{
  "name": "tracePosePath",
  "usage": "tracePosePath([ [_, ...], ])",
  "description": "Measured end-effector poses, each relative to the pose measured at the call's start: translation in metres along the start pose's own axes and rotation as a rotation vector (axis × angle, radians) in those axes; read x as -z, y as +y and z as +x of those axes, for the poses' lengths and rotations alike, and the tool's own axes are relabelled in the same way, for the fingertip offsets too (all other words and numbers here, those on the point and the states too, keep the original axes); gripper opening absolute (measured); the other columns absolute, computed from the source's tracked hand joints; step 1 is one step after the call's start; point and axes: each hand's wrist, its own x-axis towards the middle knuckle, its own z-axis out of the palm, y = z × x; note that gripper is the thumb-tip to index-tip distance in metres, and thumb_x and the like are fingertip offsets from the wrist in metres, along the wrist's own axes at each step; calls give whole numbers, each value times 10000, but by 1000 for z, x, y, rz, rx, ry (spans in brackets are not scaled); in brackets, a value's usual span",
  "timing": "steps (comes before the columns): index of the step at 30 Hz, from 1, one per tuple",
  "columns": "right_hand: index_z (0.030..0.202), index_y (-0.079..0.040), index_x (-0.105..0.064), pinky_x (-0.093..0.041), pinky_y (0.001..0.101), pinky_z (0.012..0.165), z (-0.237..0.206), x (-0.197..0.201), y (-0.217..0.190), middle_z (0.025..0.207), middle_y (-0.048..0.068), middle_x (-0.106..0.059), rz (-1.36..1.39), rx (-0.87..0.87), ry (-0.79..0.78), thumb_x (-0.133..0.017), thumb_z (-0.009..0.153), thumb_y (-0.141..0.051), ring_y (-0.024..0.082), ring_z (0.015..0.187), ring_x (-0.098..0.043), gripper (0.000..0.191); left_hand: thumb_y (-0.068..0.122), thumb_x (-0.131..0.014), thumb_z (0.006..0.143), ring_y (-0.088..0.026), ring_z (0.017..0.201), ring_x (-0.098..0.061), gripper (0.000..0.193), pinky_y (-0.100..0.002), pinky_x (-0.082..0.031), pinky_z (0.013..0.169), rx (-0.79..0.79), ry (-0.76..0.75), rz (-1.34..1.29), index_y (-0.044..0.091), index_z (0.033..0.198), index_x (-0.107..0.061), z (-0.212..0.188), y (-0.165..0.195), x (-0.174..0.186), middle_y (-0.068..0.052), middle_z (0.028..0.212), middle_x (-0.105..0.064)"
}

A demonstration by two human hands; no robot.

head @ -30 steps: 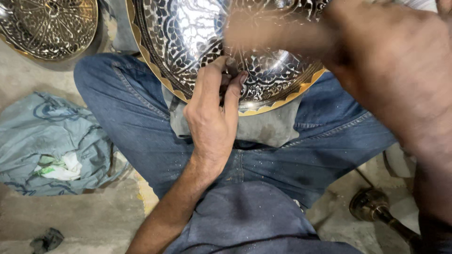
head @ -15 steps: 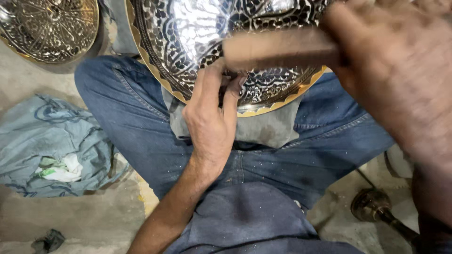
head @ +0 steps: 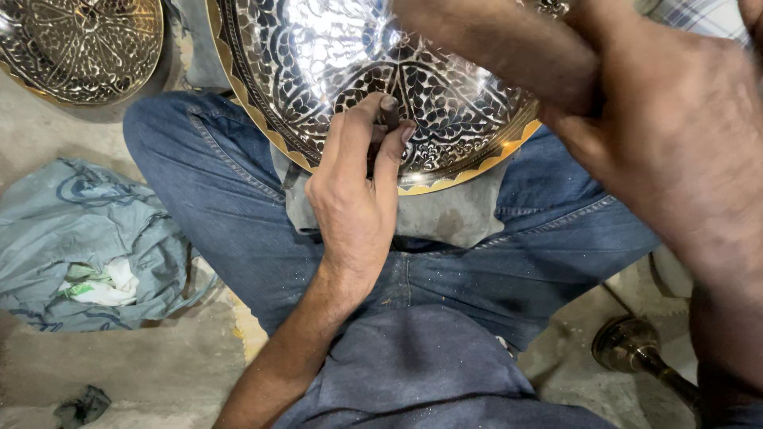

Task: The person is engraving a decorative pattern on a large metal plate using a chisel and a wooden mallet. They hold the plate steady with one hand while striking the chisel with the mallet to create intricate designs.

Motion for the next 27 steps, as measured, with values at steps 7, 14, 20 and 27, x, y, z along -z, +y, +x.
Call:
tracePosePath([
  [7, 1156, -75, -612, -584, 395, 825, -5, 5, -4, 951, 85, -721, -138, 47, -35, -818, 923, -226, 224, 874, -740, 346, 83, -685, 1084, -241, 976, -750, 257, -351, -588, 811, -3, -5, 26, 53, 1319, -585, -2, 1, 1, -110, 1123, -683],
  [14, 1119, -63, -593, -559, 398, 816, -7, 4, -5, 959, 103, -708, -126, 13, -35, -815, 1002, -218, 238, 884, -722, 295, 56, -668, 1074, -205, 952, -752, 288, -323, -592, 782, -3, -9, 20, 60, 1353, -597, -2, -2, 0, -91, 1136, -677],
  [20, 1111, -90, -616, -574, 405, 824, -8, 8, -7, 904, 61, -707, -171, -6, -24, -800, 928, -223, 209, 851, -729, 292, 63, -682, 1078, -210, 944, -742, 305, -332, -585, 783, -28, 2, 16, 67, 1368, -588, -1, 0, 0, -94, 1136, -670],
  [27, 1061, -115, -629, -583, 383, 816, -9, 5, -11, 892, 32, -724, -341, 55, 4, -799, 875, -277, 174, 808, -740, 299, 63, -667, 1083, -210, 913, -735, 299, -332, -575, 763, -2, -12, 34, 74, 1376, -605, -1, 1, 1, -90, 1065, -655],
])
